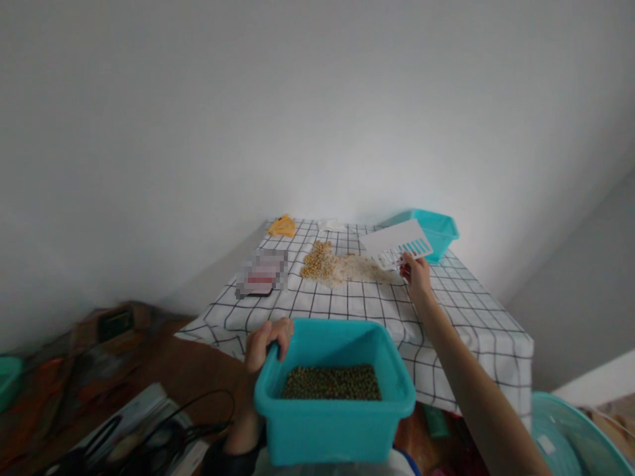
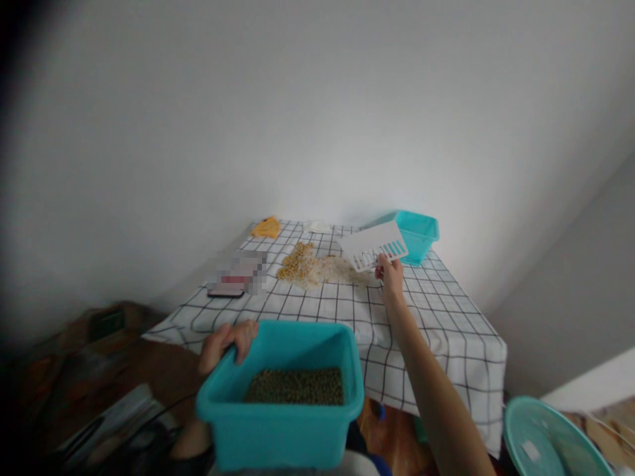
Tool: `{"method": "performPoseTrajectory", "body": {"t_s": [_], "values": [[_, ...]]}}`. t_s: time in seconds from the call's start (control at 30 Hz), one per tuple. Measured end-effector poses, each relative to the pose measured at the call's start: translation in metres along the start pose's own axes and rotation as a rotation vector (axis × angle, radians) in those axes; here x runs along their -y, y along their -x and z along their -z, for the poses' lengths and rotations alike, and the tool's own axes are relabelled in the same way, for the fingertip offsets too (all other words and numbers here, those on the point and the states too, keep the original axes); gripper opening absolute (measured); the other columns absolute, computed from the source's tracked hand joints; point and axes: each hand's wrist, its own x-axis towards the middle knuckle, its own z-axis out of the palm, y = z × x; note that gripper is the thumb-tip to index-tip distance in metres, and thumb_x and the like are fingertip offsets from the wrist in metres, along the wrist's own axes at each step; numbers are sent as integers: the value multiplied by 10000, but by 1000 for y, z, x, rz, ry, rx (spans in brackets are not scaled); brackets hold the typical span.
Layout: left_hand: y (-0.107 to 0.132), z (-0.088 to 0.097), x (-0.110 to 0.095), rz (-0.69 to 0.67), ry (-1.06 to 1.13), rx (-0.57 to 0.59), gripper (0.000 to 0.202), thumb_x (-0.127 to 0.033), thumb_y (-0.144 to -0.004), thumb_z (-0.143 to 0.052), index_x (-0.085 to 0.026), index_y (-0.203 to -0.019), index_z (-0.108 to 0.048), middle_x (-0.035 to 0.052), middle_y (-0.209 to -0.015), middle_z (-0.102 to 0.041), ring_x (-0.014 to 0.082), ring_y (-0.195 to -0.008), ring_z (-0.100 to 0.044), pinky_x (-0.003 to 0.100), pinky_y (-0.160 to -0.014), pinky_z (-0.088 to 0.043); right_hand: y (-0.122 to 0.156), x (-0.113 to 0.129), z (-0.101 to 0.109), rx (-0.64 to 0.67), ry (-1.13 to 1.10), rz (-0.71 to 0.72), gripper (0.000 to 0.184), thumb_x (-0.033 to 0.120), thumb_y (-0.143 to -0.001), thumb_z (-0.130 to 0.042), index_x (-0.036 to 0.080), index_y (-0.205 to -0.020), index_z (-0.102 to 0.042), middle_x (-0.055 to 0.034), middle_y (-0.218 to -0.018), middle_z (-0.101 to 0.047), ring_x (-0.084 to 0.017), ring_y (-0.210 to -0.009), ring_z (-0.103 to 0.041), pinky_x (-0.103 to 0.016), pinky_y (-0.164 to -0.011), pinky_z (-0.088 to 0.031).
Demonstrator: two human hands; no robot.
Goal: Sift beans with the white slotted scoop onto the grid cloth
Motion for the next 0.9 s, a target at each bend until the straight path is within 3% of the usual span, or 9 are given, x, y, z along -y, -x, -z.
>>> {"method": "performPoseTrajectory", "body": {"t_s": [0.1,0.23,0.53,0.7,0.8,0.9], "values": [[-1,1,0,-9,14,0,633,-358,-1048,-336,-230,-441,-464,9,-430,-448,196,-497,-427,387,-641,-365,7,5,-9,179,21,-30,352,477,-667,-778,204,-751,-572,27,-628,-599,-92,-474,-493,-212,-425,-382],[-1,0,0,-10,18,-8,642,-365,-1050,-341,-228,-434,-463,9,-424,-445,197,-496,-419,384,-631,-358,15,11,-16,341,52,-43,352,476,-671,-797,185,-779,-631,9,-653,-631,-107,-489,-521,-220,-416,-387],[0,-2,-4,-15,3,-11,642,-353,-1052,-324,-231,-436,-460,13,-431,-432,205,-509,-412,387,-639,-361,15,16,-17,404,85,12,417,573,-699,-786,201,-785,-620,3,-651,-654,-119,-492,-548,-236,-436,-436],[0,2,0,-25,-36,21,661,-416,-1047,-319,-231,-432,-475,15,-421,-446,198,-477,-426,385,-610,-367,9,30,-20,454,135,31,389,537,-707,-795,198,-845,-664,-23,-700,-709,-132,-513,-592,-241,-454,-460],[-1,3,4,-33,-37,13,668,-431,-1043,-330,-231,-422,-470,15,-415,-446,200,-481,-438,389,-623,-374,2,40,-33,513,169,31,337,465,-684,-810,183,-834,-701,-29,-696,-717,-119,-485,-553,-241,-446,-433],[-2,4,4,-34,-42,7,668,-425,-1049,-332,-227,-426,-467,15,-414,-440,201,-486,-429,397,-635,-373,-6,44,-57,561,141,35,246,371,-656,-823,169,-750,-719,13,-561,-632,-83,-427,-419,-228,-410,-316]]}}
